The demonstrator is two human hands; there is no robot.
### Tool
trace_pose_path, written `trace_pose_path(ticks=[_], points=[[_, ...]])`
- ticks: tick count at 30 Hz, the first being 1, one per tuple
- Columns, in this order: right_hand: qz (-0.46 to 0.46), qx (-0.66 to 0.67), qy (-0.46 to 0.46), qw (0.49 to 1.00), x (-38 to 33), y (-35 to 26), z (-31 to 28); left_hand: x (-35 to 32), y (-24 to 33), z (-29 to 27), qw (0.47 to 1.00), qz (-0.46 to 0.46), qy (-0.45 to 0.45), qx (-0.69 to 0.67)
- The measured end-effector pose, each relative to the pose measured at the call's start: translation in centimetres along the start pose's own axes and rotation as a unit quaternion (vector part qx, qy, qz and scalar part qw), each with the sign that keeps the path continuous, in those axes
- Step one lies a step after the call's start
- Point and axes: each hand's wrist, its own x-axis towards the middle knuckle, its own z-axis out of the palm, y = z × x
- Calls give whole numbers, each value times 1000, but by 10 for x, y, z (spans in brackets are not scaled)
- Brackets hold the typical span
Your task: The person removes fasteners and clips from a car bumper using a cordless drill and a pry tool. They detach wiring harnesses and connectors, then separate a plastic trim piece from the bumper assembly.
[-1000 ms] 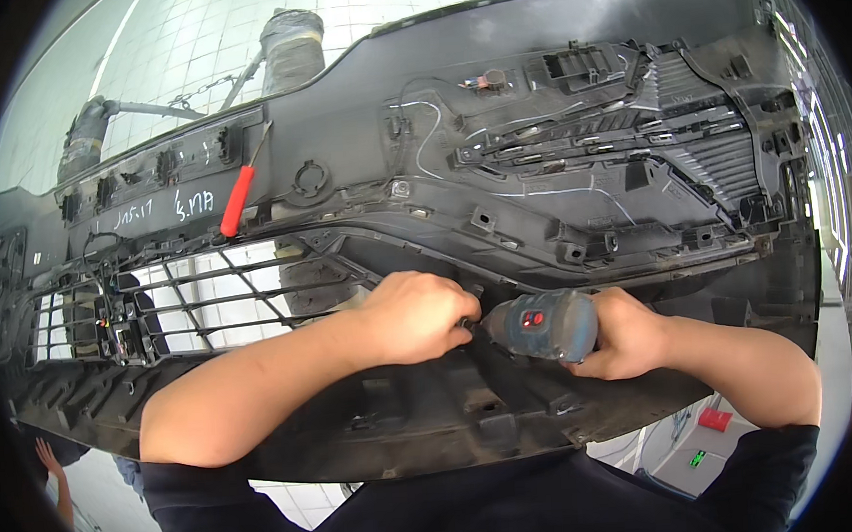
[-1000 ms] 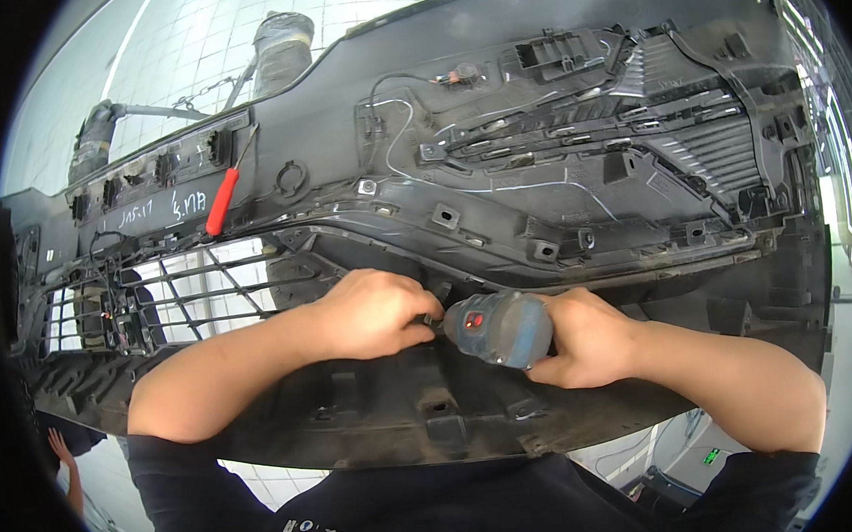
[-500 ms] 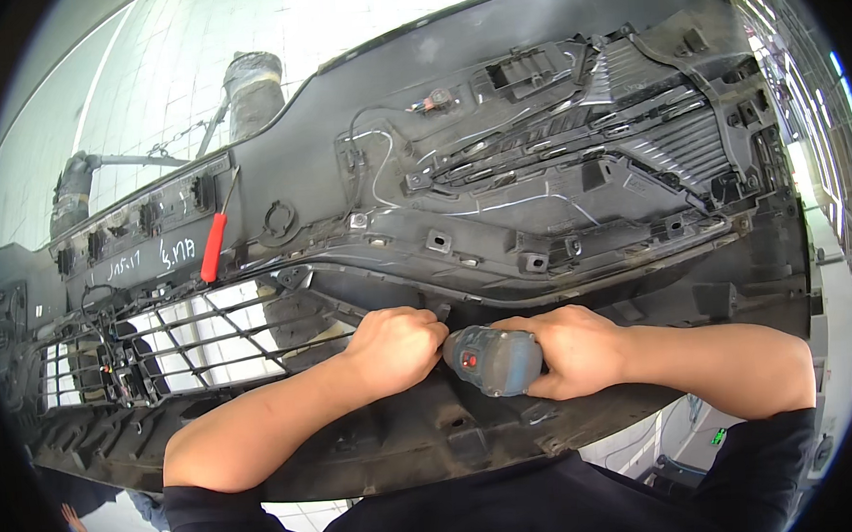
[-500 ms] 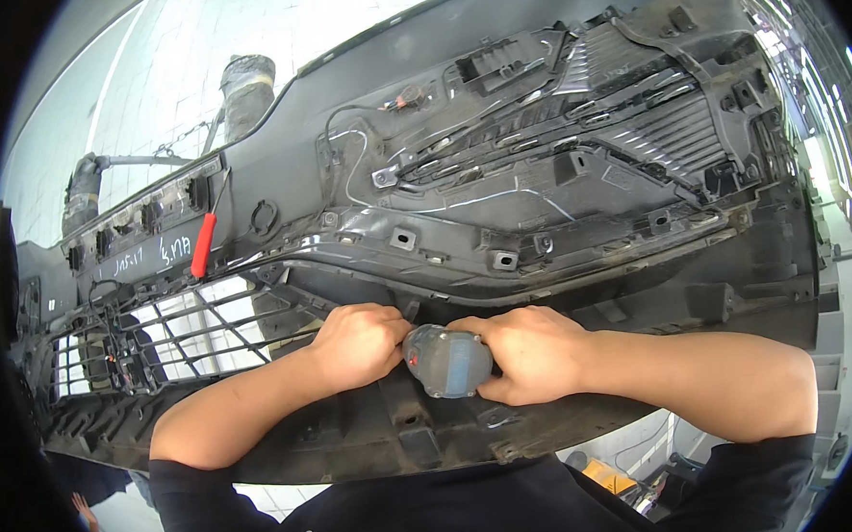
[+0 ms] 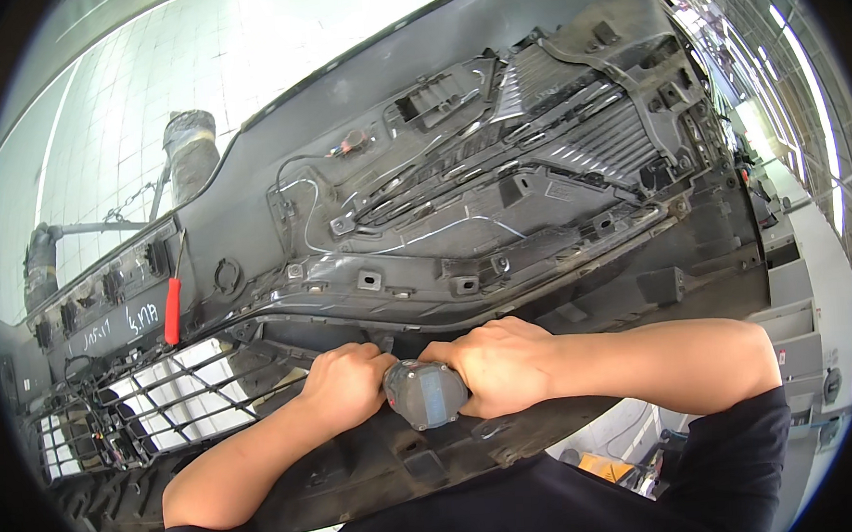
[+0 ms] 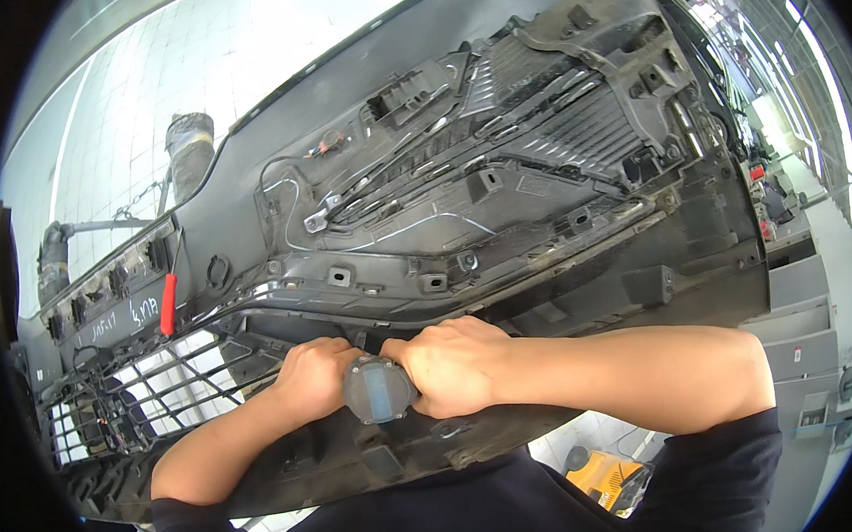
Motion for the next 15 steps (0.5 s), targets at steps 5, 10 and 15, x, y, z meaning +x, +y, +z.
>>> trace_pose_path(ticks=[5, 10, 15], points=[[-70, -18, 47, 996, -16, 15, 1, -2, -1, 5, 998, 42, 26, 36], [-51, 132, 174, 975, -84, 18, -44, 11, 13, -11, 957, -122, 57, -258], [71, 419, 347, 836, -140, 40, -55, 72, 22, -50, 753, -239, -23, -613]])
